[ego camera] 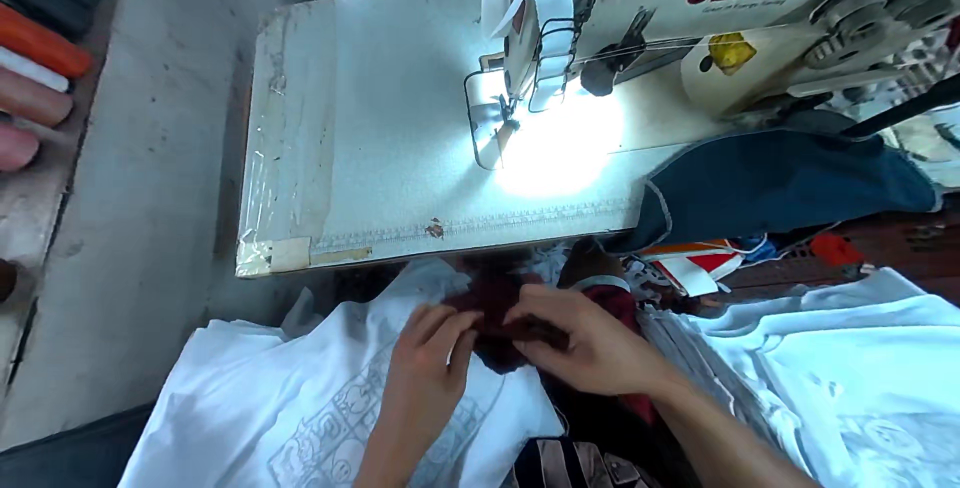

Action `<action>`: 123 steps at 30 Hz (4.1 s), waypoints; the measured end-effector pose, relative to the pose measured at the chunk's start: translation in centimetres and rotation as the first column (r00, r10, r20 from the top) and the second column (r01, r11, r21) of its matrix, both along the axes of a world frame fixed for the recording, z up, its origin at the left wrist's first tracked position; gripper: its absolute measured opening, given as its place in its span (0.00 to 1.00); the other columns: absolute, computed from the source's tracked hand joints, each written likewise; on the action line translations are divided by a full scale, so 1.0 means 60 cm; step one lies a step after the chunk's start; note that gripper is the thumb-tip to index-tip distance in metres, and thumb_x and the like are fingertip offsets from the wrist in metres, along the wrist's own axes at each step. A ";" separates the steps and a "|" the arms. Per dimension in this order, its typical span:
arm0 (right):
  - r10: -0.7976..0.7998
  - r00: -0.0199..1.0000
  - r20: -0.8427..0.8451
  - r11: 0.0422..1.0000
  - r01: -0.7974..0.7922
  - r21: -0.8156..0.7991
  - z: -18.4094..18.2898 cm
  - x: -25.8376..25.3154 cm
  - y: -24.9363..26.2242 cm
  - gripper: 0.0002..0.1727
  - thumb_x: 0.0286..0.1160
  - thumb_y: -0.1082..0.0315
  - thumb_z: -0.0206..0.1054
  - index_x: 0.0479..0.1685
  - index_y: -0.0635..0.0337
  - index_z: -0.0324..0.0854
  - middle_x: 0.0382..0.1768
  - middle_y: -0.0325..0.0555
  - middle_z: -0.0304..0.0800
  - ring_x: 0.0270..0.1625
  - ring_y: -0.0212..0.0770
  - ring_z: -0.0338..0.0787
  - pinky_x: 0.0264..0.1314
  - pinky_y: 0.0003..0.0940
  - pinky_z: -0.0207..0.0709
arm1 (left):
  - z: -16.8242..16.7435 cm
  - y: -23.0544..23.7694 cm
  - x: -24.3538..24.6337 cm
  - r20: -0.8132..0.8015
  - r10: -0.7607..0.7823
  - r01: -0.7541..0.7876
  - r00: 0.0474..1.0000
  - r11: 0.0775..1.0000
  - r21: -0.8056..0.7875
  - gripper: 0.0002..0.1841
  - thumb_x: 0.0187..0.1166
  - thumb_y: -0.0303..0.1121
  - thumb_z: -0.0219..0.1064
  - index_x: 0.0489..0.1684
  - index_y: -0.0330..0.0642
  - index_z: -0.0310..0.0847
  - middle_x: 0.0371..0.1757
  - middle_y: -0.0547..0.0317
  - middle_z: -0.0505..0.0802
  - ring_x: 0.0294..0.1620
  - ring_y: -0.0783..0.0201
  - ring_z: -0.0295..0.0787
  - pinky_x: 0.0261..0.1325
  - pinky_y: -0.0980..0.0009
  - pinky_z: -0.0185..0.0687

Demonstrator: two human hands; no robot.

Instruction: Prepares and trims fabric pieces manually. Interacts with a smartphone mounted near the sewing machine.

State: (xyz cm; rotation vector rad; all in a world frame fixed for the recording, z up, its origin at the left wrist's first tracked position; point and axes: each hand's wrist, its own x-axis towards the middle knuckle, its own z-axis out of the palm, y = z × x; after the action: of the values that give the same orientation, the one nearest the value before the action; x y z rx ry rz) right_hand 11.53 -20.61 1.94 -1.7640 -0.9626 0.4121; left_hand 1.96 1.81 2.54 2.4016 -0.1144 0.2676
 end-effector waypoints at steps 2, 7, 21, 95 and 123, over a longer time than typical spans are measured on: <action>0.072 0.992 -0.108 0.996 -0.066 0.052 -0.008 0.025 -0.013 0.13 0.82 0.63 0.61 0.44 0.63 0.87 0.36 0.41 0.84 0.39 0.25 0.81 0.42 0.21 0.75 | 0.006 0.011 0.000 -0.048 -0.141 0.134 0.989 0.982 -0.134 0.11 0.85 0.41 0.63 0.43 0.48 0.90 0.65 0.57 0.87 0.70 0.62 0.79 0.73 0.63 0.76; -0.085 0.989 -0.121 0.995 0.078 -0.058 -0.016 0.020 -0.013 0.16 0.83 0.56 0.65 0.50 0.59 0.88 0.41 0.39 0.90 0.42 0.23 0.85 0.46 0.22 0.80 | -0.003 0.008 0.000 -0.135 -0.295 0.097 0.946 0.657 -0.748 0.11 0.92 0.36 0.53 0.49 0.42 0.81 0.41 0.67 0.88 0.44 0.77 0.86 0.50 0.76 0.85; -0.293 0.933 0.210 0.941 0.320 -0.111 0.009 -0.062 0.008 0.20 0.86 0.53 0.63 0.68 0.52 0.84 0.44 0.42 0.88 0.38 0.30 0.86 0.36 0.25 0.82 | -0.018 0.008 -0.004 -0.248 -0.242 -0.142 0.938 0.385 -0.912 0.13 0.89 0.36 0.59 0.51 0.40 0.90 0.42 0.62 0.95 0.44 0.73 0.91 0.53 0.72 0.89; -0.300 0.938 0.175 0.943 0.320 -0.097 0.011 -0.061 0.016 0.20 0.86 0.54 0.63 0.66 0.57 0.84 0.44 0.42 0.88 0.39 0.28 0.86 0.38 0.22 0.82 | -0.016 0.006 -0.007 -0.250 -0.249 -0.149 0.936 0.362 -0.920 0.15 0.92 0.33 0.53 0.51 0.39 0.88 0.42 0.62 0.94 0.44 0.73 0.91 0.53 0.73 0.88; -0.295 0.924 0.243 0.932 0.335 -0.142 0.014 -0.067 0.018 0.20 0.86 0.53 0.63 0.65 0.56 0.84 0.44 0.42 0.89 0.39 0.30 0.88 0.36 0.25 0.83 | -0.015 0.005 -0.010 -0.228 -0.253 -0.103 0.940 0.427 -0.898 0.14 0.91 0.33 0.54 0.51 0.39 0.87 0.42 0.63 0.93 0.44 0.73 0.90 0.52 0.73 0.87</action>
State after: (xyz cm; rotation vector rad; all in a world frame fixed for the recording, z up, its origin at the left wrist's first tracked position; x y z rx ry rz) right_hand 7.52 -19.54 2.76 -2.1241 -0.7874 0.1006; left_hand 1.37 2.10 1.61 1.2780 0.0761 -0.1322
